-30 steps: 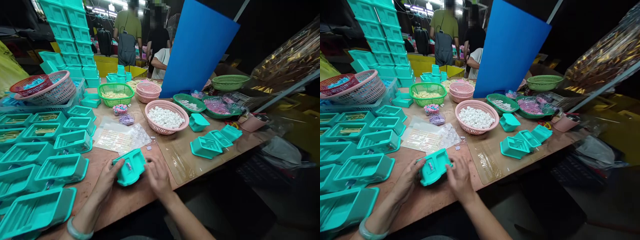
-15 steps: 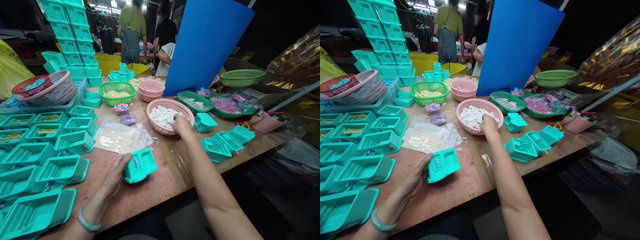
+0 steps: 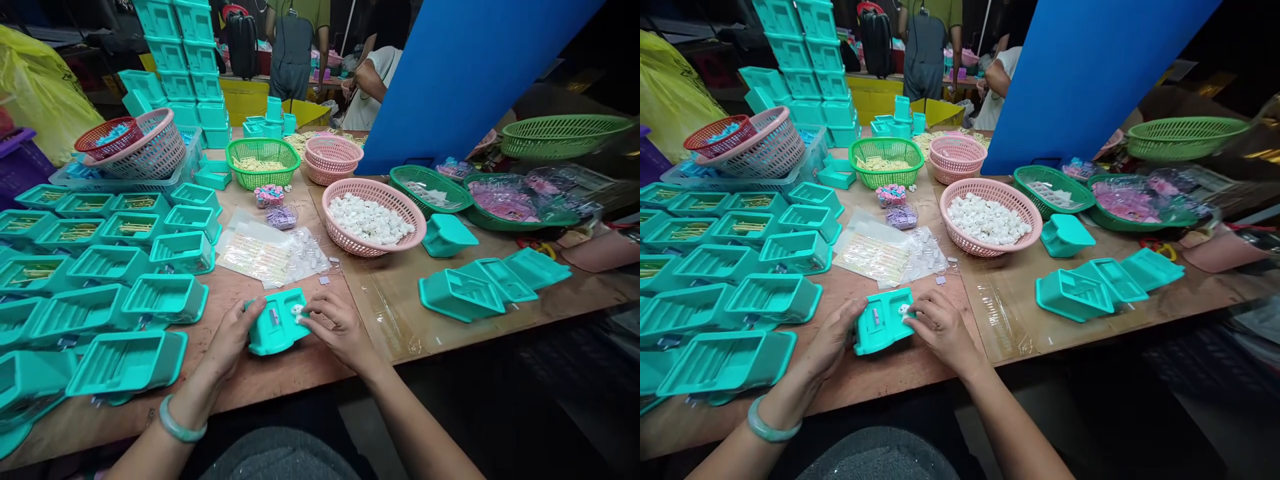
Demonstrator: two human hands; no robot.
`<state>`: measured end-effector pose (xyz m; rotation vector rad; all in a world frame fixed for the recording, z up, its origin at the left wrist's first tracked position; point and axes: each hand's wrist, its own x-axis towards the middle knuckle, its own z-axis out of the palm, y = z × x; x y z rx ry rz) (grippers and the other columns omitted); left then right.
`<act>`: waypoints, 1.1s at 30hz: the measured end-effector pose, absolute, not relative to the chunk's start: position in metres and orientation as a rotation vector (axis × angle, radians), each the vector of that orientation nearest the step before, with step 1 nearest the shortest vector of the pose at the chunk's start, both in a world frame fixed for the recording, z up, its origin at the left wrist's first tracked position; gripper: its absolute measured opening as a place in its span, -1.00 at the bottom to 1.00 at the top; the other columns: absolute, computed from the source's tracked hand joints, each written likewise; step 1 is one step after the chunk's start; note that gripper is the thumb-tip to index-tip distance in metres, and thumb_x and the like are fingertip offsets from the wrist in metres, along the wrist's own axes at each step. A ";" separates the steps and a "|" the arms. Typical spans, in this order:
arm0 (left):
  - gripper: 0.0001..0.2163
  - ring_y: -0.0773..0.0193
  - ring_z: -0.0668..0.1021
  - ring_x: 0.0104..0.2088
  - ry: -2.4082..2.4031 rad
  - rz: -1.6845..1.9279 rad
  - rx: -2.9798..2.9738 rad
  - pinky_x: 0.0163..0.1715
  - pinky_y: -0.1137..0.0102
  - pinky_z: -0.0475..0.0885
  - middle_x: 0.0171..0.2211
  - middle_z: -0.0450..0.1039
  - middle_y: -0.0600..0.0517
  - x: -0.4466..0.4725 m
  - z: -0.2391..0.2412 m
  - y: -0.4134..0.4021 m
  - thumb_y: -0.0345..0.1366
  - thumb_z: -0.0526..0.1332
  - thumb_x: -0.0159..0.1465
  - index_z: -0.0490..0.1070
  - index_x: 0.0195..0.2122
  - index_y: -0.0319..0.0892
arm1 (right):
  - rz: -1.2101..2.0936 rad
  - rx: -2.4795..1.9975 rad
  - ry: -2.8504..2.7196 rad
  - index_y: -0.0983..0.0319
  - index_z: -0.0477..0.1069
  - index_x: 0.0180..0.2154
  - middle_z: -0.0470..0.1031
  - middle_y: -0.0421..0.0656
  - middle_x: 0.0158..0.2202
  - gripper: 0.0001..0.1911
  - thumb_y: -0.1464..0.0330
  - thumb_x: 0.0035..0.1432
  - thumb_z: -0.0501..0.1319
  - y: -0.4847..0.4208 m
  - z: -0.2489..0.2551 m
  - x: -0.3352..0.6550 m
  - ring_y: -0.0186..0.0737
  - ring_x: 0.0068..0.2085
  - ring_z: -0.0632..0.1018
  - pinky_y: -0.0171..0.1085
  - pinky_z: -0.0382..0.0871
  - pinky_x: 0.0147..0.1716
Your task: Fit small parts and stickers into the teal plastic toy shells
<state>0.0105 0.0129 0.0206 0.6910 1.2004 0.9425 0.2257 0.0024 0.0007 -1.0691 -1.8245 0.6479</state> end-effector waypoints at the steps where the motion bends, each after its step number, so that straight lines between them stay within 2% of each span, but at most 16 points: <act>1: -0.46 0.24 0.56 -0.37 1.199 0.947 0.702 -0.31 0.39 0.46 -0.42 0.59 0.05 0.010 0.019 0.012 0.17 0.49 -0.04 0.51 -0.29 -0.20 | 0.673 -1.099 -1.803 0.18 0.54 -0.25 0.48 -0.15 -0.29 -0.97 0.38 0.28 0.31 0.001 0.002 0.225 -0.20 -0.25 0.55 -0.24 0.45 -0.26; 5: -0.44 0.07 0.62 -0.15 1.160 0.931 0.646 -0.17 0.32 0.48 -0.22 0.66 -0.05 0.006 0.013 0.010 0.13 0.50 -0.02 0.53 -0.16 -0.19 | 0.735 -1.179 -1.735 0.17 0.54 -0.33 0.51 -0.16 -0.36 -0.88 0.37 0.30 0.27 -0.003 0.005 0.218 -0.20 -0.29 0.55 -0.24 0.44 -0.30; 8: -0.43 -0.03 0.62 -0.05 1.134 0.946 0.560 -0.12 0.26 0.50 -0.16 0.67 -0.08 -0.004 0.010 0.010 0.10 0.51 -0.02 0.54 -0.11 -0.18 | 0.709 -1.266 -1.690 0.18 0.54 -0.27 0.58 -0.13 -0.30 -0.89 0.34 0.30 0.24 0.014 0.000 0.219 -0.17 -0.25 0.58 -0.23 0.47 -0.26; 10: -0.44 -0.06 0.61 0.00 1.156 0.983 0.534 -0.10 0.24 0.51 -0.12 0.66 -0.09 -0.013 0.010 0.010 0.09 0.49 0.01 0.54 -0.08 -0.18 | 0.594 -1.434 -1.724 0.19 0.52 -0.24 0.59 -0.10 -0.26 -0.87 0.38 0.30 0.19 0.038 -0.005 0.222 -0.16 -0.23 0.58 -0.23 0.47 -0.22; 15: -0.41 -0.09 0.60 0.04 1.235 1.013 0.532 -0.04 0.21 0.49 -0.09 0.65 -0.12 -0.030 0.013 0.004 0.11 0.49 0.01 0.54 -0.06 -0.20 | 0.471 -1.670 -1.855 0.20 0.47 -0.35 0.57 -0.02 -0.22 -0.93 0.44 0.21 0.26 0.097 -0.020 0.212 -0.06 -0.11 0.54 -0.16 0.38 -0.05; 18: -0.41 -0.05 0.61 0.02 1.272 1.026 0.547 -0.02 0.22 0.48 -0.12 0.67 -0.10 -0.033 0.014 -0.001 0.13 0.48 0.03 0.53 -0.06 -0.20 | 0.470 -1.749 -1.836 0.20 0.40 -0.42 0.54 0.02 -0.24 -0.86 0.45 0.11 0.33 0.109 -0.023 0.202 0.03 -0.06 0.49 -0.09 0.34 -0.02; 21: -0.42 -0.01 0.62 0.00 1.277 1.055 0.539 -0.01 0.25 0.47 -0.15 0.67 -0.06 -0.034 0.016 -0.002 0.13 0.48 0.01 0.53 -0.10 -0.19 | 0.531 -1.763 -1.817 0.19 0.34 -0.44 0.50 -0.07 -0.31 -0.81 0.48 0.05 0.35 0.105 -0.018 0.200 -0.03 -0.14 0.48 -0.13 0.35 -0.10; 23: -0.43 0.01 0.64 -0.07 1.290 1.069 0.533 -0.05 0.26 0.48 -0.21 0.68 -0.04 -0.034 0.017 -0.002 0.14 0.50 -0.03 0.52 -0.15 -0.18 | 0.603 -1.733 -1.814 0.19 0.34 -0.39 0.46 -0.19 -0.37 -0.86 0.44 0.10 0.30 0.092 -0.012 0.202 -0.16 -0.27 0.48 -0.21 0.38 -0.22; 25: -0.43 0.01 0.65 -0.11 1.307 1.071 0.558 -0.07 0.25 0.49 -0.25 0.67 -0.03 -0.034 0.017 0.000 0.13 0.51 -0.04 0.51 -0.17 -0.18 | 0.796 -1.618 -1.705 0.18 0.37 -0.26 0.40 -0.27 -0.42 -0.89 0.34 0.17 0.27 0.073 -0.004 0.201 -0.26 -0.39 0.46 -0.28 0.38 -0.37; 28: -0.44 0.00 0.64 -0.07 1.304 1.079 0.651 -0.06 0.25 0.48 -0.17 0.67 -0.06 -0.034 0.017 0.001 0.10 0.50 -0.01 0.51 -0.11 -0.18 | 1.148 -1.361 -1.388 0.18 0.42 -0.11 0.40 -0.27 -0.41 -0.69 0.14 0.19 0.29 0.041 0.004 0.196 -0.30 -0.48 0.43 -0.32 0.36 -0.53; 30: -0.44 -0.01 0.63 -0.07 1.319 1.072 0.712 -0.10 0.27 0.49 -0.13 0.67 -0.08 -0.034 0.017 0.001 0.08 0.51 0.00 0.51 -0.11 -0.18 | 1.223 -1.289 -1.301 0.19 0.46 -0.19 0.43 -0.23 -0.42 -0.68 0.08 0.20 0.29 0.025 0.006 0.191 -0.31 -0.51 0.41 -0.33 0.33 -0.58; 33: -0.45 0.00 0.63 -0.11 1.360 1.037 0.795 -0.15 0.28 0.48 -0.14 0.66 -0.08 -0.034 0.017 0.001 0.10 0.49 0.01 0.51 -0.12 -0.18 | 1.107 -1.315 -1.387 0.19 0.46 -0.30 0.43 -0.23 -0.47 -0.72 0.11 0.28 0.22 0.014 0.005 0.187 -0.33 -0.53 0.39 -0.34 0.26 -0.59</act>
